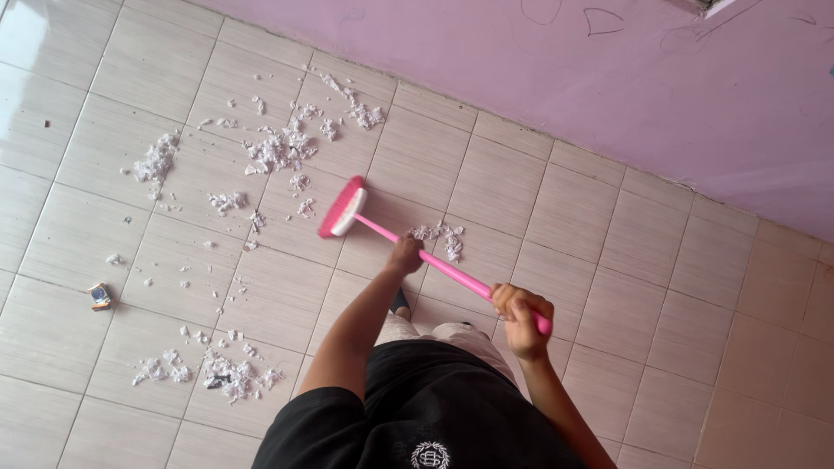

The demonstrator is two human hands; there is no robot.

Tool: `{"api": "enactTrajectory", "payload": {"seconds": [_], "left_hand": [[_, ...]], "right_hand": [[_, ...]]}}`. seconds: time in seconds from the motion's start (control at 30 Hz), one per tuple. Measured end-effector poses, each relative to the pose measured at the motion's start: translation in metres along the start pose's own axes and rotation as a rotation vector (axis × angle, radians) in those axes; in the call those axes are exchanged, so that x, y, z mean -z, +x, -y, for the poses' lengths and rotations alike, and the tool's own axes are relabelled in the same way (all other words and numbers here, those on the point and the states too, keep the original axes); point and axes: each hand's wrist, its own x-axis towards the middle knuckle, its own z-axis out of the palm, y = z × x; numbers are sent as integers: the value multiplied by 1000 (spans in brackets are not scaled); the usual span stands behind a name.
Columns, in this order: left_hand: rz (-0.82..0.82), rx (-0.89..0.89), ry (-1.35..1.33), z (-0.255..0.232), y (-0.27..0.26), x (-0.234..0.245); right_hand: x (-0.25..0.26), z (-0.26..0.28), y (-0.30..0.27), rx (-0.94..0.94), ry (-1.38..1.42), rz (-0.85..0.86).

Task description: The person sweeps white debris on a tiled floor using a pink broom and a red dustpan. The person gathers the debris into a pile and sweeps it into the dustpan.

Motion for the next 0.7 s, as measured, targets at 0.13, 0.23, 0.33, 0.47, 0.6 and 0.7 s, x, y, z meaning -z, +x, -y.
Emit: {"api": "enactTrajectory", "payload": {"seconds": [0.13,0.23,0.33,0.47,0.6,0.7], "left_hand": [[5,-39,-308,-49,-5,-31],[-77,-107,-453,-81,0,-47],[-59,-114,-512,-110,0,-59],[35,-147,-550,-130,-2,-63],[13,-202,-496,-144,-9,-66],[-55,-164,-514,-147,-11,-66]], "right_hand": [[9,37,9,55,3,53],[13,62,11,78,-46,32],[19,85,6,89,-131,37],[29,103,-7,126,-184,34],[52,118,-20,200,-115,-31],[72,128,-23,198,-40,-44]]}}
